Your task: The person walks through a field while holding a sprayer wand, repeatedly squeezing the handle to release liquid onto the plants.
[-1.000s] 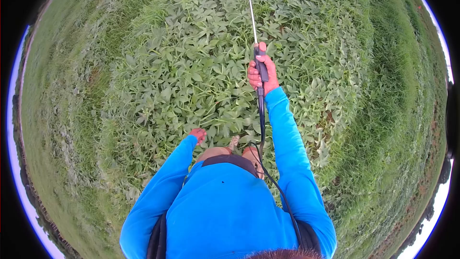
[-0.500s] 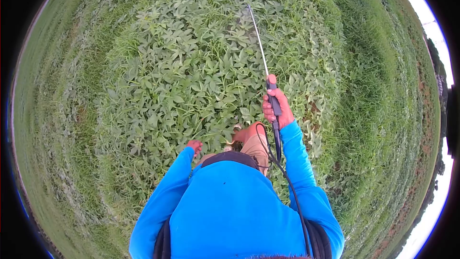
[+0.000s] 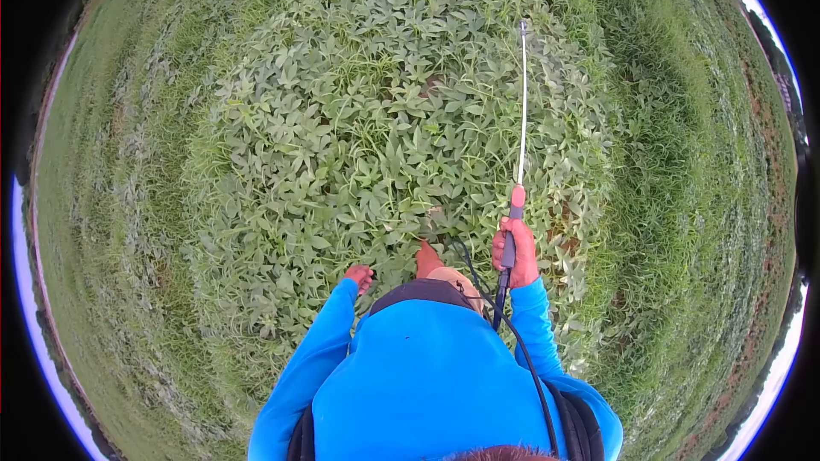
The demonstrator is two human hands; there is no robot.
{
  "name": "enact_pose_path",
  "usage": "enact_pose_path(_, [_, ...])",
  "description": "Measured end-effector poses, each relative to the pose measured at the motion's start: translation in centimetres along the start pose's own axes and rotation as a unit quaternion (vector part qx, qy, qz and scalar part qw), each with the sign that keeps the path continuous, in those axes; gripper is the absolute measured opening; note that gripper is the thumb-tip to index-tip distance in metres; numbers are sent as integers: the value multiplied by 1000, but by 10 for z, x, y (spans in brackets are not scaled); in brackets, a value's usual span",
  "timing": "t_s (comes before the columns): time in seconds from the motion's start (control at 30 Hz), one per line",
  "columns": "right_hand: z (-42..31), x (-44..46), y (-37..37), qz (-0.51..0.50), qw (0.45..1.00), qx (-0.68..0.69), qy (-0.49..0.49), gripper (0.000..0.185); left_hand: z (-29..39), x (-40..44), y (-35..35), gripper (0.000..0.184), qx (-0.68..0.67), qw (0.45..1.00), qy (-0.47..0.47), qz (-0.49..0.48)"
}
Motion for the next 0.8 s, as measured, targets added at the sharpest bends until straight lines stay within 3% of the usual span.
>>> enact_pose_path(0.2, [-61, 104, -8, -44, 997, 55, -13, 25, 148, 6, 12, 27, 10, 996, -83, 21])
enact_pose_path(0.4, [-78, 154, -33, -118, 984, 99, -84, 28, 238, 1, 17, 28, 35, 989, -142, 21])
enact_pose_path(0.6, [-58, 160, -51, -192, 952, 147, -189, 27, 209, -5, 35, 25, 43, 990, -111, 72])
enact_pose_path(0.67, [-52, 162, -60, -244, 928, 163, -231, 27, 172, -2, 55, 24, 4, 997, -5, 81])
enact_pose_path(0.77, [-49, 173, -76, -306, 888, 199, -281, 27, 143, -28, 54, 29, 13, 994, 33, 108])
enact_pose_path(0.8, [-51, 177, -82, -317, 882, 190, -291, 28, 146, -50, 48, 31, 97, 988, 21, 116])
Point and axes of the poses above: each hand's wrist, its own x-axis towards the middle knuckle, its own y-axis out of the back of the hand, z = x × y, the point moved 4 cm from there along x, towards the middle knuckle, and after that the axes turned 11 degrees about -z, right-handed, at the moved point
